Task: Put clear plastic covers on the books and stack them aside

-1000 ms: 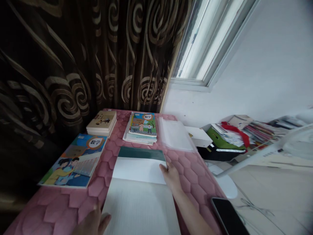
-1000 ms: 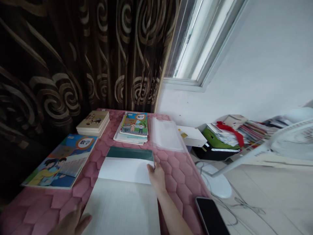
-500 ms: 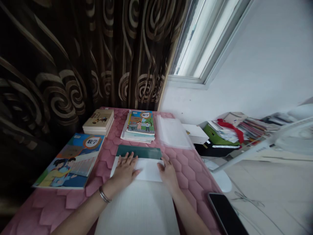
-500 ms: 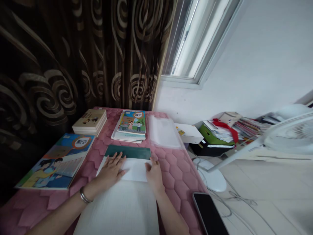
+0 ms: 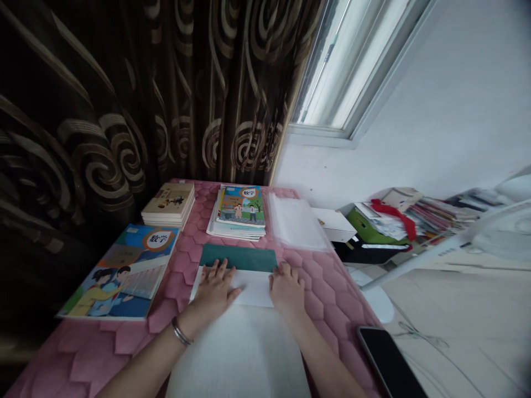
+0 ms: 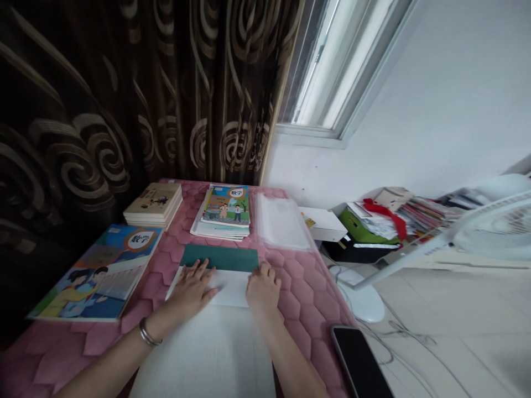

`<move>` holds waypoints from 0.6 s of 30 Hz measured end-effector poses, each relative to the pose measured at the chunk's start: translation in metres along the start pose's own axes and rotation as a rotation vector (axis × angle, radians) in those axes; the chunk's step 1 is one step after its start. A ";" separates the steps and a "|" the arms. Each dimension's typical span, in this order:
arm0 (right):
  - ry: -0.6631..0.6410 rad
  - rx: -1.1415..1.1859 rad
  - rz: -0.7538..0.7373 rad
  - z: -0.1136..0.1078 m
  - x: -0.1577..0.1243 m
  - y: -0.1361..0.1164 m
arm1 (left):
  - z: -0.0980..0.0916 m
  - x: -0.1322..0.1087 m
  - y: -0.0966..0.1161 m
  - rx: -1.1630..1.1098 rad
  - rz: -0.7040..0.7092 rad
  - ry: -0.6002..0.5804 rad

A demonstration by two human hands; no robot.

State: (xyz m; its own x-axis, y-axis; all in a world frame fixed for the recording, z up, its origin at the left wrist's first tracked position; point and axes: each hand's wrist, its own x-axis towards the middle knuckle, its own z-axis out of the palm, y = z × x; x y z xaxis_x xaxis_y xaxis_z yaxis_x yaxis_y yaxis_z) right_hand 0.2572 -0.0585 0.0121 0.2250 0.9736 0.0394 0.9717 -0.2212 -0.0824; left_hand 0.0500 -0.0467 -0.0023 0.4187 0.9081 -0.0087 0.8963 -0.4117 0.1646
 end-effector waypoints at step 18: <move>-0.099 0.167 -0.191 0.023 0.041 -0.059 | -0.009 0.000 0.004 0.000 -0.027 -0.029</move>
State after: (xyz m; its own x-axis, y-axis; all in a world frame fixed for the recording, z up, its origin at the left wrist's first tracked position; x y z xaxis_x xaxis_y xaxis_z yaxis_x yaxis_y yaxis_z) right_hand 0.2071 -0.0039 -0.0040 0.0225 0.9994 -0.0268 0.9689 -0.0284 -0.2458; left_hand 0.0520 -0.0476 0.0070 0.3987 0.9161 -0.0419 0.9073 -0.3874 0.1637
